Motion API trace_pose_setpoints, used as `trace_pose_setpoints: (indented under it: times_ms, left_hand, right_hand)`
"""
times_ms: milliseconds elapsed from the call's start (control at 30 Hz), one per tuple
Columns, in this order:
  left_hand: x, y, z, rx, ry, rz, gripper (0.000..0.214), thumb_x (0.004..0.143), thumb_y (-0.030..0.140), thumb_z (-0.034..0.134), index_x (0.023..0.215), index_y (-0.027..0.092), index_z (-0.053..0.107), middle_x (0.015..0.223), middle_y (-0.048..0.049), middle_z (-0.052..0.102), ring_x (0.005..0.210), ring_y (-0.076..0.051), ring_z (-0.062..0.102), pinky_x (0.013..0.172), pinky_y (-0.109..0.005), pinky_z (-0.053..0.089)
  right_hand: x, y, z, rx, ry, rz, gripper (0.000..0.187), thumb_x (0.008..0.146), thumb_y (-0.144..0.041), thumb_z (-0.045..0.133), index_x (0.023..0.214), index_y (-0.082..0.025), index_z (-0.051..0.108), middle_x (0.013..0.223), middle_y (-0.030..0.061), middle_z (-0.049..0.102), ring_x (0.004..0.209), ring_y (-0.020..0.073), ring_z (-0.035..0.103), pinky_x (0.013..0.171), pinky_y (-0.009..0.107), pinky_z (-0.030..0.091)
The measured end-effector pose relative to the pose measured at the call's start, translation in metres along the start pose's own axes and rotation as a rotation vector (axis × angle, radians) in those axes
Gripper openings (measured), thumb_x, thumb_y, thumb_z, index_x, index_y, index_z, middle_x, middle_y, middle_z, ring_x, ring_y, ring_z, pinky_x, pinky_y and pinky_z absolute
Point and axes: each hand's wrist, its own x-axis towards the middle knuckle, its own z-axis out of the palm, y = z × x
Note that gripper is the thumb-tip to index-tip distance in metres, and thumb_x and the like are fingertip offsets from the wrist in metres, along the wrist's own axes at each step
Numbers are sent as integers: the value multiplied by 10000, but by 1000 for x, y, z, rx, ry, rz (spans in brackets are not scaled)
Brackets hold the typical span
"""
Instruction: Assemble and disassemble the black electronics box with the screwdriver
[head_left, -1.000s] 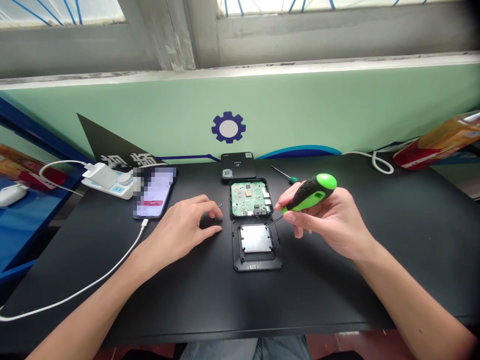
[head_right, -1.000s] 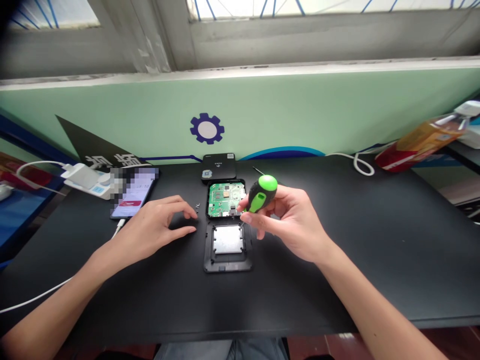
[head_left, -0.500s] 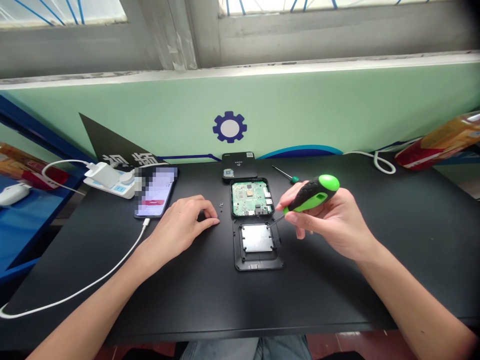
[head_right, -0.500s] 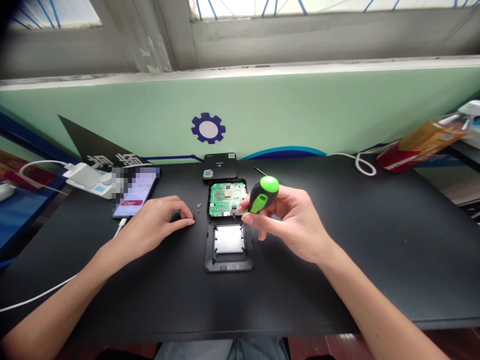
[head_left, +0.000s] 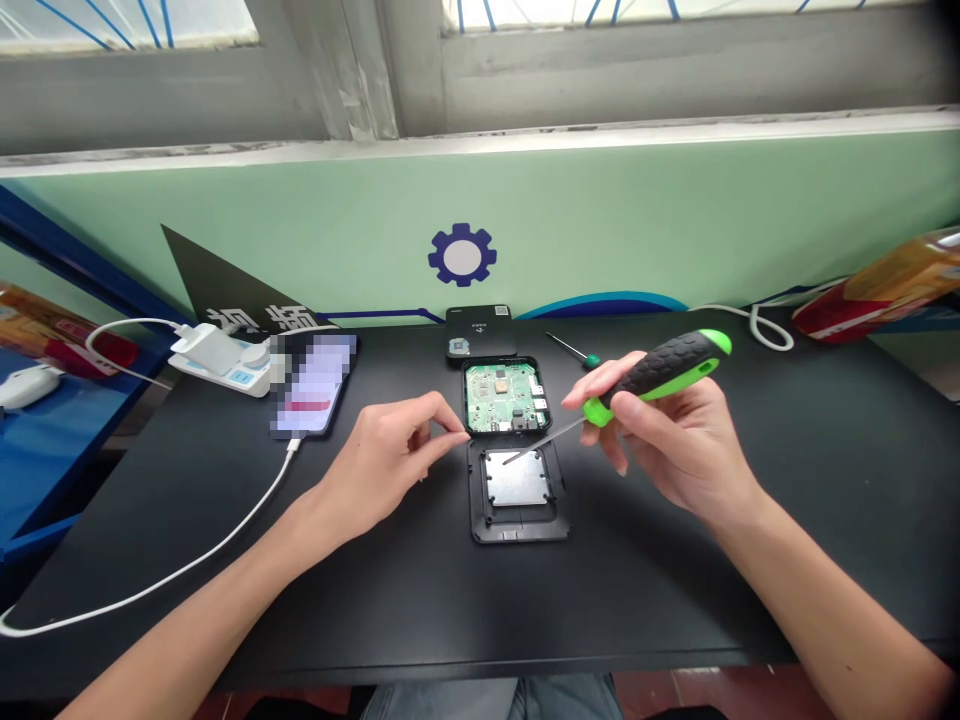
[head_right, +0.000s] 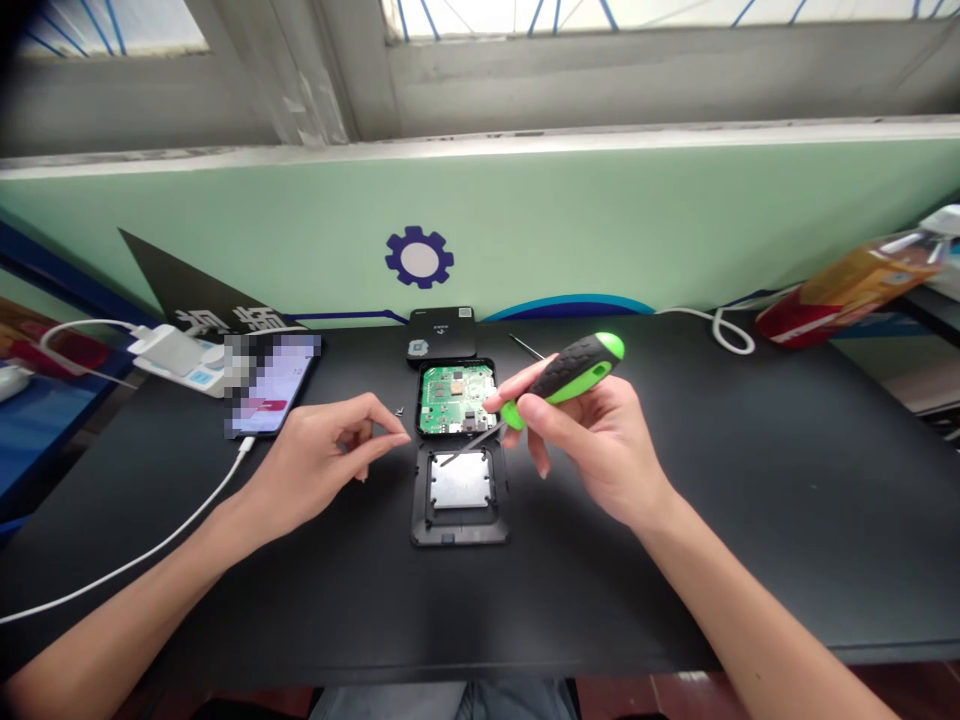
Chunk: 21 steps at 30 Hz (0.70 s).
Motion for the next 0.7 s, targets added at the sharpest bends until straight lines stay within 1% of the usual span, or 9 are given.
trace_pose_setpoints:
  times_ms: [67,133,200,233,333,433,567,700]
  left_hand:
    - [-2,4,7,-51,-12,85,112,1109,298,785,1020,230,779,813,45,739,602,-103,659,610,-245,512]
    - [-5,5,15,-113,-24,145,19,1089,241,807,1087,227,795,934,22,811,670,-103,728,637,-218,568]
    - [-8,3,22,-128,-3,207,100,1075,225,831,1168,234,796,1009,9,848,731,-110,758,671,-208,606]
    - [-9,2,25,-127,10,247,139,1062,224,852,1188,234,794,1033,6,859,730,-105,758,676,-203,617]
    - [-11,0,31,-124,62,344,217,1038,200,879,1230,224,780,1050,1,871,747,-100,766,668,-186,629]
    - [-12,0,32,-117,80,382,245,1034,177,880,1251,217,775,1067,-6,880,772,-105,776,679,-190,639]
    - [-11,0,32,-99,94,418,234,1035,166,876,1241,214,776,1076,-10,892,789,-111,805,673,-190,639]
    - [-10,0,32,-73,122,440,218,1033,166,880,1221,210,779,1074,-2,894,762,-102,794,668,-190,635]
  right_hand:
    - [0,-1,1,54,-9,-11,98,1070,-349,849,1087,-270,905,1109,94,846,755,205,793,438,240,577]
    - [0,-1,1,87,-8,-14,96,1073,-345,845,1090,-267,899,1110,96,845,764,207,802,437,231,580]
    - [0,-2,0,103,-13,-22,93,1071,-343,848,1095,-265,893,1108,97,847,765,206,806,439,224,584]
    - [0,-2,0,108,-22,-29,95,1071,-343,848,1096,-262,891,1106,97,849,758,203,807,440,222,585]
    - [0,-1,-1,105,-68,-46,98,1079,-330,839,1098,-249,890,1097,99,849,740,194,813,453,218,593]
    - [-1,0,-1,87,-93,-36,86,1080,-309,839,1108,-245,889,1098,100,843,749,193,822,481,223,605]
    - [-1,0,-1,78,-89,-34,79,1075,-304,846,1107,-248,892,1094,101,836,749,199,823,483,233,608]
    - [0,0,-1,77,-91,-33,79,1074,-301,848,1109,-244,891,1099,100,837,752,198,826,487,230,610]
